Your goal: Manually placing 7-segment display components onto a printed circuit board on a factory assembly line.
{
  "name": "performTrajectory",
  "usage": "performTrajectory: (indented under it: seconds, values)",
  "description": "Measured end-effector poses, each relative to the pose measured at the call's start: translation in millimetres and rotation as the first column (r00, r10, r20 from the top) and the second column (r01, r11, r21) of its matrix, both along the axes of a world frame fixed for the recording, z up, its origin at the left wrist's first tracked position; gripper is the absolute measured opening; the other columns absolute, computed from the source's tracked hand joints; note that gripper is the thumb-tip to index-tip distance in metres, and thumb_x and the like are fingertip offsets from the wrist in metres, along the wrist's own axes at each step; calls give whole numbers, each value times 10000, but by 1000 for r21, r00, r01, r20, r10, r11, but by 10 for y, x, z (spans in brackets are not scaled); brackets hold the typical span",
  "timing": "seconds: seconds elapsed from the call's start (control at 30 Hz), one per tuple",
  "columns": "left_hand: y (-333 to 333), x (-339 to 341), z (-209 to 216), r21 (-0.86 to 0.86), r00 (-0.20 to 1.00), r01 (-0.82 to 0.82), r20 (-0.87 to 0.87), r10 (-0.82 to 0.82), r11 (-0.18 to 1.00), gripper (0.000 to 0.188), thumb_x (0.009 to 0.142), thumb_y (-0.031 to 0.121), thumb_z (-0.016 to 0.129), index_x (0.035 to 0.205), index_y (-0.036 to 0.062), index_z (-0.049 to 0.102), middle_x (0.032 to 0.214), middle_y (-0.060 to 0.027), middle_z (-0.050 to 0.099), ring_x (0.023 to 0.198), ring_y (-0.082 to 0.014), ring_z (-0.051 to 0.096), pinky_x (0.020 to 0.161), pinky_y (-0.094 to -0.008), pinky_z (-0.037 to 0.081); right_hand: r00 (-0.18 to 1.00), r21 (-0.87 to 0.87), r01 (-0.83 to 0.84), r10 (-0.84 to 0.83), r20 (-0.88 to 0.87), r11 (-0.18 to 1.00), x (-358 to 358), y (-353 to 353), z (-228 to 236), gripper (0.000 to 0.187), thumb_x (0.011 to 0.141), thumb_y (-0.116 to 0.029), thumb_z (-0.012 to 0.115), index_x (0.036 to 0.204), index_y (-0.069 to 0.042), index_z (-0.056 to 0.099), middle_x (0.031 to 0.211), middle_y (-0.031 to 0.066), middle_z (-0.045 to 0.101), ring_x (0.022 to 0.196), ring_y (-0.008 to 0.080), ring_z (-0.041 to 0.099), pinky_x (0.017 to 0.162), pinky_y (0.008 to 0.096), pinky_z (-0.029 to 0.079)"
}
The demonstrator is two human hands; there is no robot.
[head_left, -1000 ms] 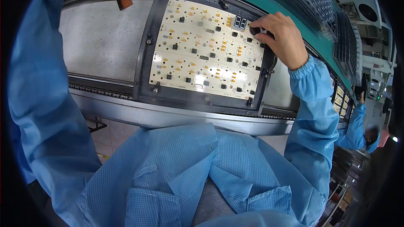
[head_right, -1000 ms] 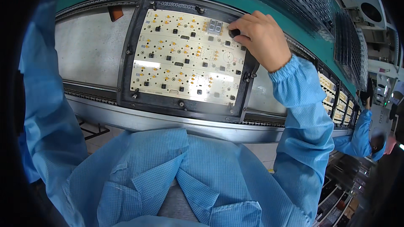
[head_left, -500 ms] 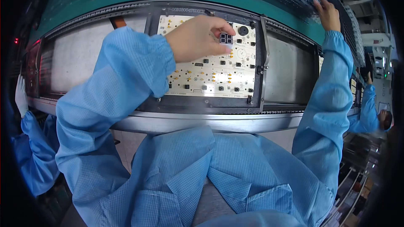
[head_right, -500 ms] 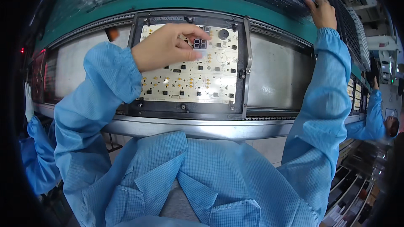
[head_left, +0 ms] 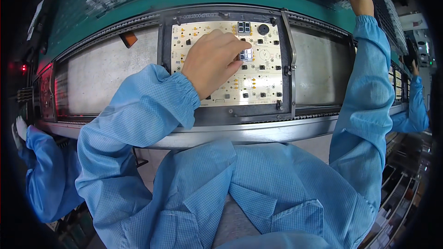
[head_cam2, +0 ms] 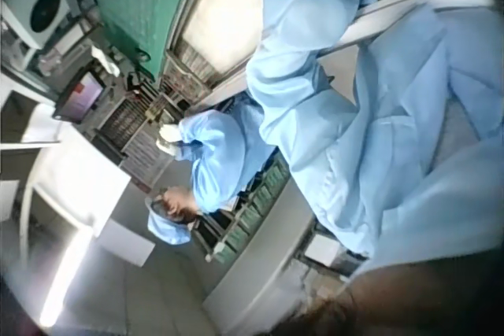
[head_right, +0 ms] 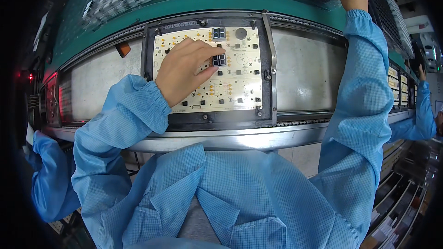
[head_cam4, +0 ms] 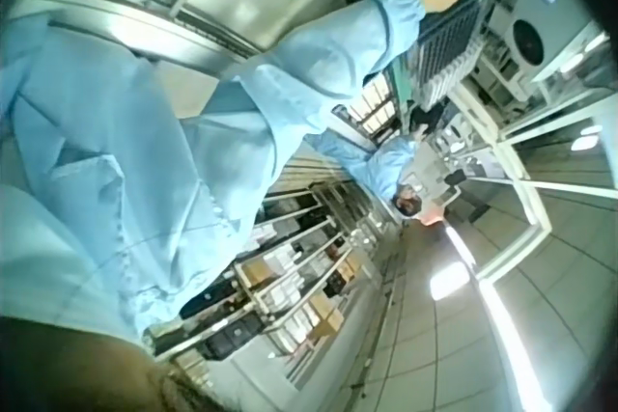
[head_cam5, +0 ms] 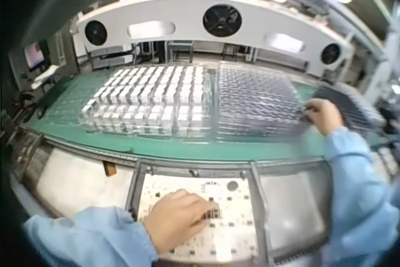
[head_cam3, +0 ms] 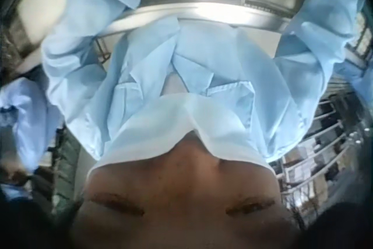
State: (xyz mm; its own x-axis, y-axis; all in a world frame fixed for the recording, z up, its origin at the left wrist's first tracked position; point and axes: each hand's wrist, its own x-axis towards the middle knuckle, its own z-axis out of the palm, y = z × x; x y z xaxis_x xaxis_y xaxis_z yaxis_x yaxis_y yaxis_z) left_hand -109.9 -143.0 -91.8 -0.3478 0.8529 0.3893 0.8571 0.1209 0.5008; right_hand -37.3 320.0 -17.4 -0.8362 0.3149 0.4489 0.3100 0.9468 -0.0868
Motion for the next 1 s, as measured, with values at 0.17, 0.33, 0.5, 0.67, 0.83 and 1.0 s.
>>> performTrajectory:
  seconds: [0.17, 0.33, 0.5, 0.67, 0.83, 1.0]
  values:
    - [14, -13, 8, -10, 1000, -2, -22, 2, 1000, 258, 747, 86, 676, 1002, 76, 641, 872, -43, 603, 861, -243, 547, 788, -360, 462, 953, -138, 56, -94, -287, 989, -4, -526, 83, 283, 775, -140, 728, 1002, -7, 625, 819, 113, 649, 776, 183, 645, 696, 318, 514]
    - [251, -217, 192, -322, 988, 120, 128, -82, 939, 161, 774, 114, 678, 924, 65, 647, 814, -79, 605, 813, -253, 608, 729, -391, 476, 946, -92, -13, -18, -324, 996, 139, -1318, 424, 189, 766, -79, 705, 909, 16, 625, 774, 79, 624, 667, 148, 561, 620, 287, 459]
    - [493, -452, 303, -493, 902, 230, 432, 6, 839, 153, 735, 140, 732, 819, 25, 675, 756, -109, 664, 719, -286, 635, 643, -388, 495, 932, -383, -357, 297, -208, 852, 199, -1438, 255, 298, 864, -176, 649, 1144, -75, 627, 1016, 8, 649, 889, 86, 601, 803, 222, 469]
    - [434, -213, 19, -339, 975, 149, 206, -82, 929, 197, 787, 231, 701, 874, 59, 657, 869, -105, 653, 821, -282, 641, 748, -376, 499, 924, -736, -330, 362, -123, 591, 426, -2216, -69, 236, 836, -20, 633, 1070, -20, 601, 1009, -4, 560, 798, 50, 491, 728, 195, 425]
    - [-27, -844, 353, 63, 890, -449, 116, 440, 891, 191, 840, 184, 596, 992, 71, 623, 889, -125, 668, 826, -302, 636, 731, -375, 496, 922, -739, -250, 388, 17, 626, 666, -2273, -352, 274, 798, 15, 643, 1068, -12, 604, 930, 14, 537, 786, 69, 483, 706, 198, 402]
    - [-1564, -2975, 383, 35, 685, -616, -471, 556, 787, 203, 899, 208, 513, 1014, 99, 639, 979, -131, 657, 926, -336, 611, 798, -399, 476, 890, -788, -213, 447, 88, 578, 680, -2324, -345, 272, 797, 27, 635, 1066, -3, 606, 889, 23, 536, 787, 87, 501, 687, 221, 415]
